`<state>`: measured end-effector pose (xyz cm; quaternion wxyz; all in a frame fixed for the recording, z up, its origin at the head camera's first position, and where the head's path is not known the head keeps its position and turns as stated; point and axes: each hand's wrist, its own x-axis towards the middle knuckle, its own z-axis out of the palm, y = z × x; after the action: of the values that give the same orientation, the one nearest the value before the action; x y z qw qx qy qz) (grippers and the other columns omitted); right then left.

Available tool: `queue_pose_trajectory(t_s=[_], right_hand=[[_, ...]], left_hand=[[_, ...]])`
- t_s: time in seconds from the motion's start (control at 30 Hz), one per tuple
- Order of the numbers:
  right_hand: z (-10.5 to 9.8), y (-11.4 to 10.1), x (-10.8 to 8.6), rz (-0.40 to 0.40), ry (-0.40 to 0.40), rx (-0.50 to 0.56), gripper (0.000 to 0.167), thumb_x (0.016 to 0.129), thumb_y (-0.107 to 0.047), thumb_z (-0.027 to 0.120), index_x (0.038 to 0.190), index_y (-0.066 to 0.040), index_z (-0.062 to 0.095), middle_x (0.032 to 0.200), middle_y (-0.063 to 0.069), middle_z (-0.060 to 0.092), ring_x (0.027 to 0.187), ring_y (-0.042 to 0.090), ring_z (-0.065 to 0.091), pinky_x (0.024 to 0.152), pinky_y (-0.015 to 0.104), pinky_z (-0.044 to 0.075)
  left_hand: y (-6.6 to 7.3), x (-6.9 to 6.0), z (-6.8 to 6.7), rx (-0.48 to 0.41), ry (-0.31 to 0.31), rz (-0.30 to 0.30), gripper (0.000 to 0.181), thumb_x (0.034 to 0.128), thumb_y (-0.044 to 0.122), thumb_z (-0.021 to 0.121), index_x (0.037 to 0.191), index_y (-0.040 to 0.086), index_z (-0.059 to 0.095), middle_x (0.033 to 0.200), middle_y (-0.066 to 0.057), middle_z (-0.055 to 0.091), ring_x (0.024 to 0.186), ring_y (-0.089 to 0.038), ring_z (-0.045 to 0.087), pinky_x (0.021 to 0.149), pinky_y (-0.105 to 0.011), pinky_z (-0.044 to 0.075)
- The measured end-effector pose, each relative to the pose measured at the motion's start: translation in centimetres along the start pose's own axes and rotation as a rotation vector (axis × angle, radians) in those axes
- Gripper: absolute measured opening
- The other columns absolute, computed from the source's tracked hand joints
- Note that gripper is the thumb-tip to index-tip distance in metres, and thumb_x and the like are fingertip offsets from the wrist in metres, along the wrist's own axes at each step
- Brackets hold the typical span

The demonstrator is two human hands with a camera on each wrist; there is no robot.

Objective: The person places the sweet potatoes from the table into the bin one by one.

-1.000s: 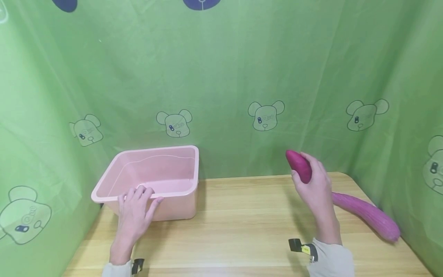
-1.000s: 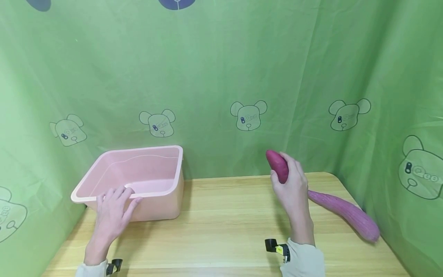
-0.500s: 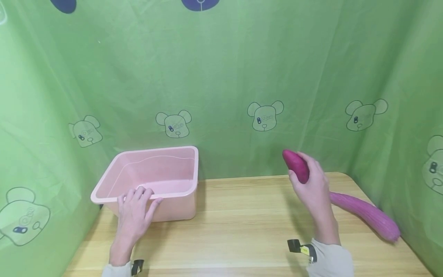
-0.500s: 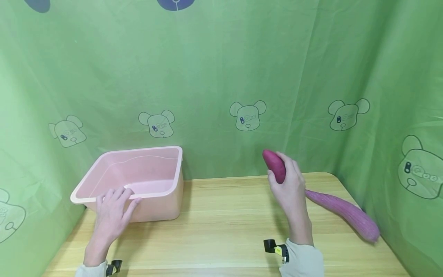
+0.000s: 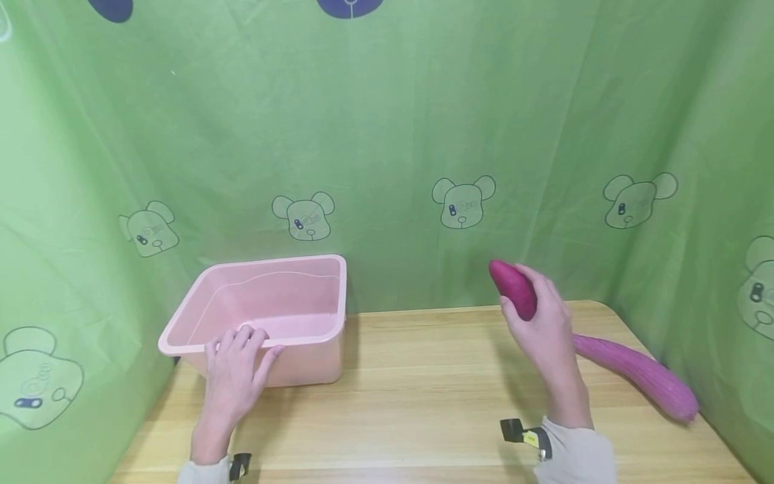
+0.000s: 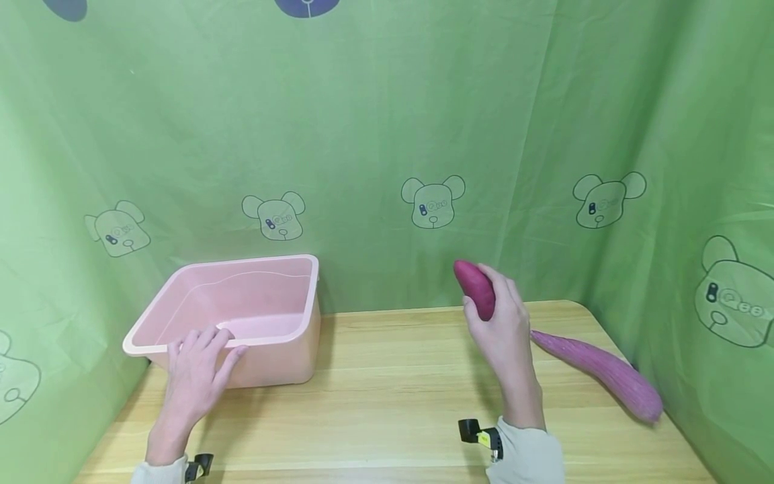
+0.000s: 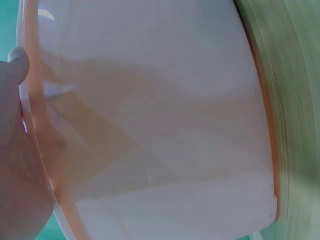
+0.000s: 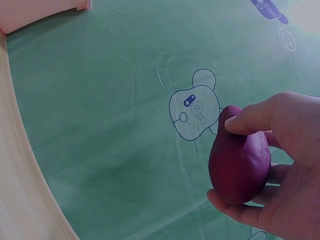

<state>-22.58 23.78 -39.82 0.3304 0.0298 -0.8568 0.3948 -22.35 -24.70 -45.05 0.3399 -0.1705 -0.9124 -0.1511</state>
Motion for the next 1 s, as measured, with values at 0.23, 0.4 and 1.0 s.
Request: queue_pose_trajectory(t_s=[0.23, 0.4, 1.0], right_hand=[[0.16, -0.18, -0.08, -0.014, -0.003, 0.005, 0.063, 0.091, -0.004, 0.074, 0.149, -0.013, 0.050, 0.138, 0.023, 0.056, 0.114, 0.046, 0.058, 0.085, 0.065, 0.050], [0.34, -0.22, -0.07, -0.015, -0.019, 0.007, 0.064, 0.091, -0.005, 0.074, 0.150, -0.013, 0.050, 0.138, 0.023, 0.056, 0.113, 0.046, 0.058, 0.083, 0.065, 0.051], [0.51, -0.55, -0.11, -0.021, -0.035, 0.009, 0.064, 0.091, -0.006, 0.074, 0.150, -0.013, 0.050, 0.138, 0.023, 0.057, 0.112, 0.046, 0.058, 0.081, 0.063, 0.051]], left_hand=[[-0.04, 0.00, -0.01, 0.001, 0.000, 0.000, 0.026, 0.0981, 0.039, 0.065, 0.095, 0.014, 0.060, 0.092, -0.004, 0.056, 0.085, -0.028, 0.049, 0.091, -0.058, 0.031], [-0.06, 0.01, -0.02, 0.000, 0.001, 0.000, 0.026, 0.0984, 0.040, 0.064, 0.095, 0.014, 0.059, 0.092, -0.004, 0.056, 0.085, -0.029, 0.049, 0.091, -0.058, 0.031], [-0.10, 0.04, -0.03, 0.006, -0.003, 0.003, 0.027, 0.0983, 0.040, 0.064, 0.095, 0.014, 0.059, 0.092, -0.005, 0.057, 0.086, -0.029, 0.049, 0.090, -0.057, 0.031]])
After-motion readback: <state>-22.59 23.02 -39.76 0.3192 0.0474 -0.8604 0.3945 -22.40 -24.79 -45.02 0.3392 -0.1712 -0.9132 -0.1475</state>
